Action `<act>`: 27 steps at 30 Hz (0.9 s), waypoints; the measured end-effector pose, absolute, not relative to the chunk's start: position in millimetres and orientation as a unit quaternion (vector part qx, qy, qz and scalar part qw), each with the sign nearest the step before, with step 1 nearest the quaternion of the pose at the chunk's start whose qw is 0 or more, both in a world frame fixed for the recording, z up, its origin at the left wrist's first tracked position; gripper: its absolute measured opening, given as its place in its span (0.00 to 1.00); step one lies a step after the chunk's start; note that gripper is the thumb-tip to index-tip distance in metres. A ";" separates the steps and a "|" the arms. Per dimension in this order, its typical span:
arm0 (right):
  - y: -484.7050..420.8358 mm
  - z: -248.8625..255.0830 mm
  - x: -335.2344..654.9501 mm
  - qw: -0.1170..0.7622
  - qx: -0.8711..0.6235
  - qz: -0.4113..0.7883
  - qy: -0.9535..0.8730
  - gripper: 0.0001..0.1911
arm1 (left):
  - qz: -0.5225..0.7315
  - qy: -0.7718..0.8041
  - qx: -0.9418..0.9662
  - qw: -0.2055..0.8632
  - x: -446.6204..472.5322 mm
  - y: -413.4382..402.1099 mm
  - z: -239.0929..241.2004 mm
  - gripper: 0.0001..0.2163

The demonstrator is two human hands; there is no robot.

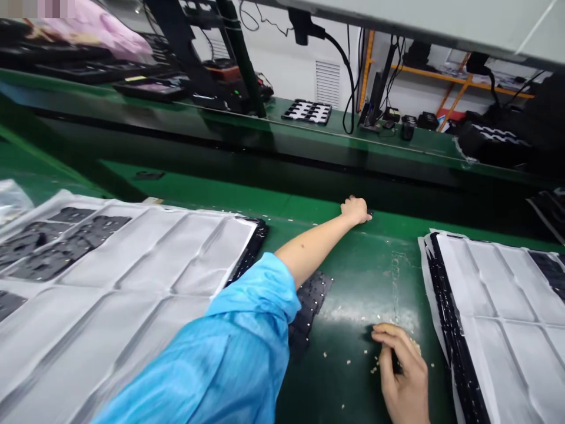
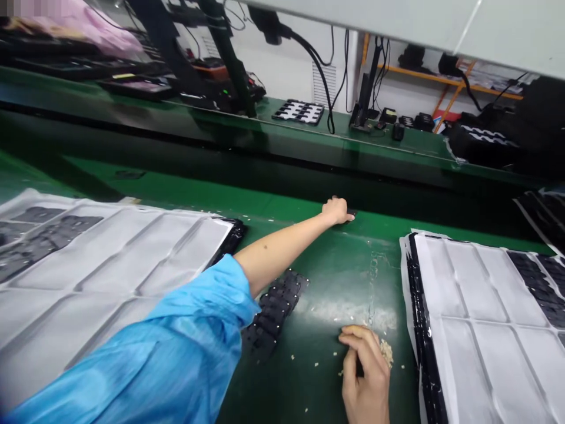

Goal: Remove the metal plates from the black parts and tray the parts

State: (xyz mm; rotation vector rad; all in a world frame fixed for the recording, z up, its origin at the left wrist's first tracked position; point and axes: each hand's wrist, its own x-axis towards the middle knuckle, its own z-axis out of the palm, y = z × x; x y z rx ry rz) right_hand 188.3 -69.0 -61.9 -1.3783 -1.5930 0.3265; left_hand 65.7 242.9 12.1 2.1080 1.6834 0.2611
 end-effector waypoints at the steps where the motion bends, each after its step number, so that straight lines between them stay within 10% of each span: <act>1: -69.4 -62.7 186.5 0.485 -0.573 0.139 -0.646 0.15 | 0.094 0.606 0.759 0.218 69.6 244.0 12.1 0.27; 10: -74.7 -45.2 177.5 0.507 -0.612 0.176 -0.580 0.19 | 0.090 0.472 0.838 0.258 91.1 209.6 24.9 0.05; 21: -80.8 -23.4 174.1 0.616 -0.463 0.507 -0.385 0.23 | 0.246 0.260 0.871 0.337 2.4 20.7 24.2 0.13; 27: -95.6 -13.8 174.2 0.632 -0.493 0.444 -0.401 0.13 | 0.273 0.356 0.804 0.390 -8.5 -20.5 24.2 0.18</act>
